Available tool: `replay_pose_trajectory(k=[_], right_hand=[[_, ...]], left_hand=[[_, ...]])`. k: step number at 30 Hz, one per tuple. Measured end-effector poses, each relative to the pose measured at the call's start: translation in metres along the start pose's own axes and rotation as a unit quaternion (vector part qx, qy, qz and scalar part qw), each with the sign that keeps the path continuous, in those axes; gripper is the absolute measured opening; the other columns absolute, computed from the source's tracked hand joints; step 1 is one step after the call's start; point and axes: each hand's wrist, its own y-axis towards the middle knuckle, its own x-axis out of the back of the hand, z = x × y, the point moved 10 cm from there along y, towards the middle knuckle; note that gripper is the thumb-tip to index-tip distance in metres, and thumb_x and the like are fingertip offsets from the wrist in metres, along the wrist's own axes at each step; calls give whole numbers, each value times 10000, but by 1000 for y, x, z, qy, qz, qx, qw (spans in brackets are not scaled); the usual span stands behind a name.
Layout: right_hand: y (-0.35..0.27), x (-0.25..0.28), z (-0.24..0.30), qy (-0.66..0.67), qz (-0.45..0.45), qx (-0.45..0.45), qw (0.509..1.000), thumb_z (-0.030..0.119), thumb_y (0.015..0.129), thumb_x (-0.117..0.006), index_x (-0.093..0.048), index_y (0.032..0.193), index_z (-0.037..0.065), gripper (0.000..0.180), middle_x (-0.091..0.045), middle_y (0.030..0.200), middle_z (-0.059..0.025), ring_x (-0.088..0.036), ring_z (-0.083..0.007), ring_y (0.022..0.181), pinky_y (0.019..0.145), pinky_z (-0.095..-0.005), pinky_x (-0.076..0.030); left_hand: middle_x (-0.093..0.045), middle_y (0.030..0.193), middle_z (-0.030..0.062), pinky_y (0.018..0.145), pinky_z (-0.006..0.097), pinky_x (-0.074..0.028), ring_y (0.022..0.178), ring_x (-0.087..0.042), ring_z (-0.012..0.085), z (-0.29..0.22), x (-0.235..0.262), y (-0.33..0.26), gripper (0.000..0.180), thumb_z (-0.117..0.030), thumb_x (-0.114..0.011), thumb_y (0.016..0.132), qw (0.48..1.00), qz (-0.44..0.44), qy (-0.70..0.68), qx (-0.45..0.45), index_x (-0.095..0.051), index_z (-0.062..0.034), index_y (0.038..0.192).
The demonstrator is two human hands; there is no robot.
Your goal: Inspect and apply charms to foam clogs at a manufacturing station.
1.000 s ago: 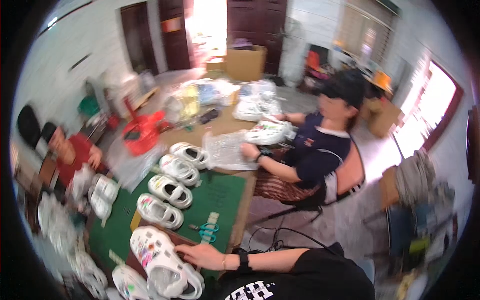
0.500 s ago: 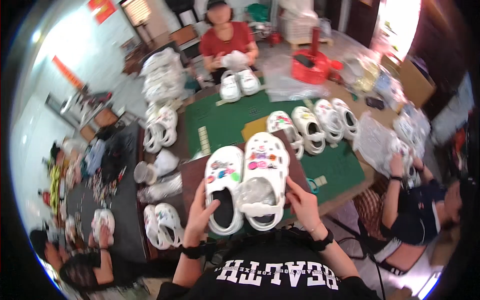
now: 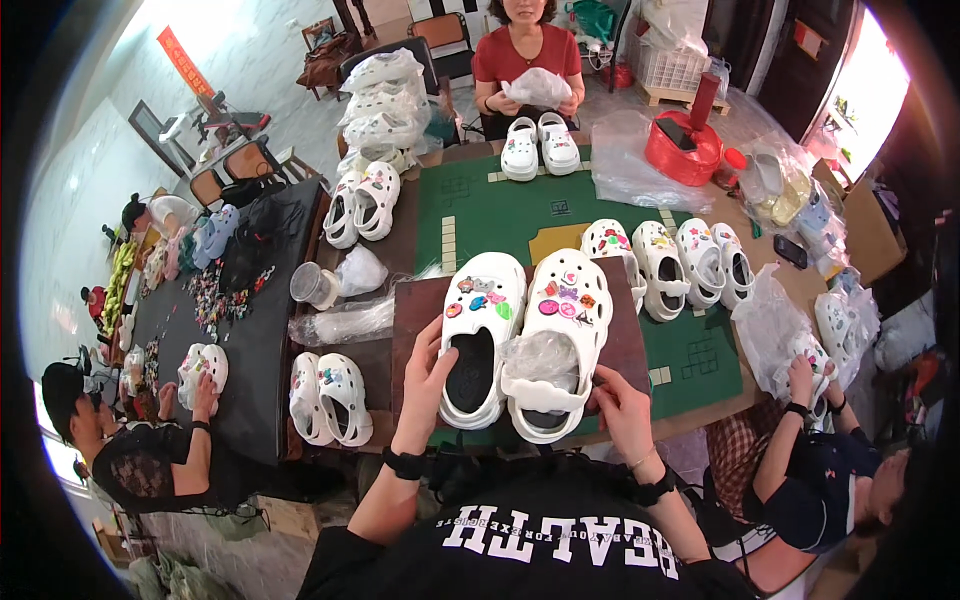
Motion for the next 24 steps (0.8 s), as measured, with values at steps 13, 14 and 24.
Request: replay_pose_trajectory(k=[13,14,24], right_hand=[[-3,-2,-15,102,20,-70,992,236,967,-546,-663,1128,-4,312,-612,704,-39,-516,-88,640,596,-257,-438],[-3,-2,-16,103,22,-70,992,236,967,-546,-663,1128,-4,312,-612,704,-39,-516,-88,640,596,-257,-438],[-5,-29,-7,205,148,-141,957,340,986,-533,-582,1247,75,375,-542,783,79,-400,-16,623,535,-191,-302]], left_hand=[[-472,1390,92,1071,296,-346,1266,-456,171,-3,-8,-15,502,-52,-488,955,999,2,-30,16,-364,-29,1441],[-472,1390,92,1071,296,-346,1266,-456,171,-2,-5,-15,502,-52,-488,955,999,1,-29,16,-364,-29,1441],[-416,1441,92,1096,302,-315,1316,-398,169,-11,-18,-16,484,-128,-457,1012,995,40,-83,37,-324,-30,1467]])
